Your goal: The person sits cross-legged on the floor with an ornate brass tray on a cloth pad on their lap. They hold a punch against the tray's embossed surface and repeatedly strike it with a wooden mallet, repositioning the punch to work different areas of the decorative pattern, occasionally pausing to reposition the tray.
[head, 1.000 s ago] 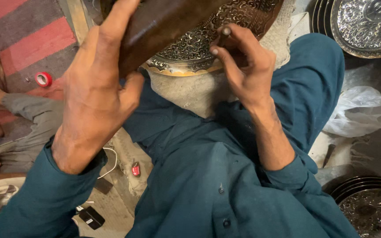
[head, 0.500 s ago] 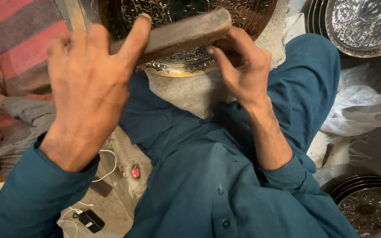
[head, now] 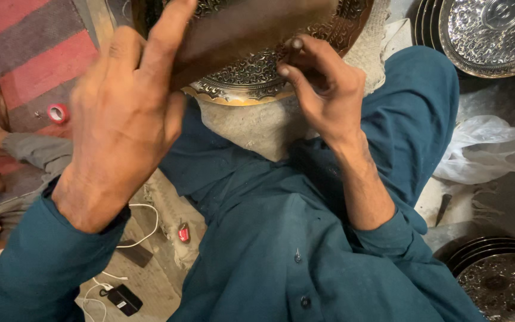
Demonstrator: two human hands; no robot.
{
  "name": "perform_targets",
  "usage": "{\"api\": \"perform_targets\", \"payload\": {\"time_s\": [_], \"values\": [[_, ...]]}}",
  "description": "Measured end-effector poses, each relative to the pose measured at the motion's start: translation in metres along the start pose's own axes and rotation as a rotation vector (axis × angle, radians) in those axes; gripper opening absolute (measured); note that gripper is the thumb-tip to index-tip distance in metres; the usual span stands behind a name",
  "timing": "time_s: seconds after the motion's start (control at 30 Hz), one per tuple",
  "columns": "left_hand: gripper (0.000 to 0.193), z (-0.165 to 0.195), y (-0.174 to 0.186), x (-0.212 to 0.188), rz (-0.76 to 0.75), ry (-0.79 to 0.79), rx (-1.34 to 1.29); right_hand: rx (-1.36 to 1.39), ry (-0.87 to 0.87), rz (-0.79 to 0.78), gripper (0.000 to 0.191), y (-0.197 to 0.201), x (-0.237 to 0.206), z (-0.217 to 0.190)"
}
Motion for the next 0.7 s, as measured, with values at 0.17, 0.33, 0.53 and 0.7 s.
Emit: {"api": "perform_targets", "payload": {"time_s": [0.17,0.33,0.53,0.7], "values": [[0.079,0.0002,-0.0007,0.0002,0.027,-0.043,0.163,-0.019,0.021,-0.009,0.033,-0.0004,-0.0007,-0.0006],[0.077,0.0011,-0.0015,-0.0013,0.028,-0.062,0.273,-0.023,-0.020,-0.026,0.031,-0.0010,-0.0023,0.0031],[0.082,-0.0008,-0.0025,-0.0006,-0.017,-0.021,0.297,0.019,-0.022,0.021,0.035,-0.0011,-0.0033,0.0018],[0.081,-0.0016,-0.0001,0.0009,0.014,0.037,-0.153,0.013,-0.044,0.075,0.031,-0.0006,-0.0037,-0.0003]]}}
Point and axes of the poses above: each hand's wrist, its own x-axis towards the middle knuckle, its own y-axis out of the back of the hand, z = x × y, the point moved 5 cm from there along x, towards the middle knuckle, and after that the axes turned 5 degrees about -x, right-handed, at the moved point
